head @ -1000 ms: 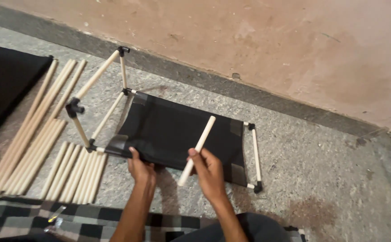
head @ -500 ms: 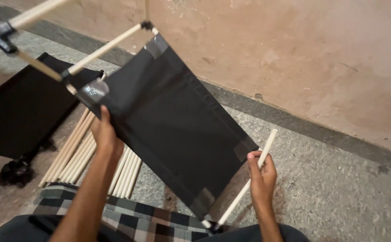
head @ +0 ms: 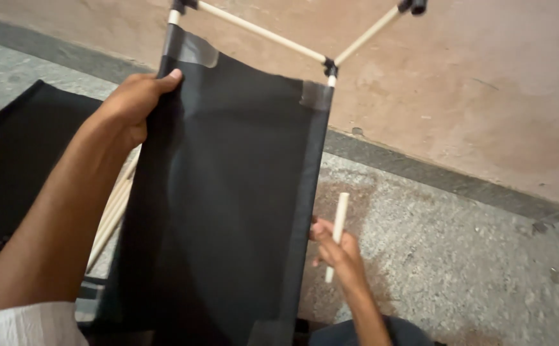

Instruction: The person assembles a small folding table by inserting wooden dowels into black plastic connectors and attaching them to a black fabric seat. The person works on the floor, connecting the frame pieces and securing the fabric to the structure.

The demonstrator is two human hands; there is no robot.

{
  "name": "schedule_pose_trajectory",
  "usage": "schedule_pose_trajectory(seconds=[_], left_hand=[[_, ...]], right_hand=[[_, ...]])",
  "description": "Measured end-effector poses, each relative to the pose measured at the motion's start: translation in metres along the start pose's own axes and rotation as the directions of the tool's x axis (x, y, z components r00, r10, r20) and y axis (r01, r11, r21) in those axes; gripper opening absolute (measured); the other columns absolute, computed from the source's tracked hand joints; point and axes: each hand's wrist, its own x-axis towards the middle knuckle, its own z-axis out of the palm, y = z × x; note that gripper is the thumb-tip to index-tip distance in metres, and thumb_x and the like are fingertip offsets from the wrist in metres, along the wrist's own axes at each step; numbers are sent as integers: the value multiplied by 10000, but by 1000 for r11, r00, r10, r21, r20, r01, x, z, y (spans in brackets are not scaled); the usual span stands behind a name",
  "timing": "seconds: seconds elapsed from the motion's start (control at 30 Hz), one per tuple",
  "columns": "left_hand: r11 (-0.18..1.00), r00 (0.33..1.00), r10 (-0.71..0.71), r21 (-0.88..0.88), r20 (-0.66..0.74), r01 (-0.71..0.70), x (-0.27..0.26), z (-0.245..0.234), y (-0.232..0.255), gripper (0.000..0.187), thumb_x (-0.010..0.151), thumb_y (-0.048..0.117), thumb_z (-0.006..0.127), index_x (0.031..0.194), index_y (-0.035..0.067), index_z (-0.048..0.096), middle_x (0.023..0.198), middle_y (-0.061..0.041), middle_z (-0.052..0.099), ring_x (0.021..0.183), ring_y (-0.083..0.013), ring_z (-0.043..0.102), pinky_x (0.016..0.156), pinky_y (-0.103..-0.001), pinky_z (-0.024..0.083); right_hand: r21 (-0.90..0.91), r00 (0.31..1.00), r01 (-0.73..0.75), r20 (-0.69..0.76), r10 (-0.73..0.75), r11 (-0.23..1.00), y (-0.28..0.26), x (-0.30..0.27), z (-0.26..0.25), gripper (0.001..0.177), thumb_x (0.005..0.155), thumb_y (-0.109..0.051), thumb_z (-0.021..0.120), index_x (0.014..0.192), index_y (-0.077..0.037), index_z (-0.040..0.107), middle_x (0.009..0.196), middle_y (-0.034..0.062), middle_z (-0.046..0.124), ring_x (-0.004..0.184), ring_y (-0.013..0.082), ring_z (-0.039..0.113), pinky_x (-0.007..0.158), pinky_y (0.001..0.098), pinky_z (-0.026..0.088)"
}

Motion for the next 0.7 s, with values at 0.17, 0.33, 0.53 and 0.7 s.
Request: schedule_pose_trajectory(seconds=[0.17,0.33,0.53,0.7], left_hand=[[996,994,-88,29,62,86,26,39,-3,433,1009,319,595,1205,-64,643,1160,-187,729,997,-257,714,872,-417,585],[988,998,11,152,66,-21,57,60,-31,443,1016,346,579,1199,-48,668,1107,-173,743,971,-255,713,858,-394,576],[899,992,119,421,35,-123,53,54,-62,518,1025,436,563,1313,11,631,1202,-177,695,1049,-295,690,836,-434,555],[939,993,120,323,5,-115,2,-4,-81,519,982,423,591,1288,7,642,1260,-124,709,1161,-240,675,925,-419,539]], right_hand=[[269,994,-87,84,67,959,3,-11,9,359,918,-306,713,1054,22,655,851,65,724,726,137,709,623,282,589],[465,968,-246,85,234,850,-6,-14,6,324,837,-196,732,1085,2,667,893,119,733,742,208,747,642,333,628],[569,950,-302,113,291,765,12,-4,-2,247,881,-217,736,1002,-5,696,858,98,733,695,178,716,596,280,586],[685,962,-230,54,267,692,25,-5,7,243,940,-301,774,943,-74,686,815,2,692,508,53,522,436,209,373]])
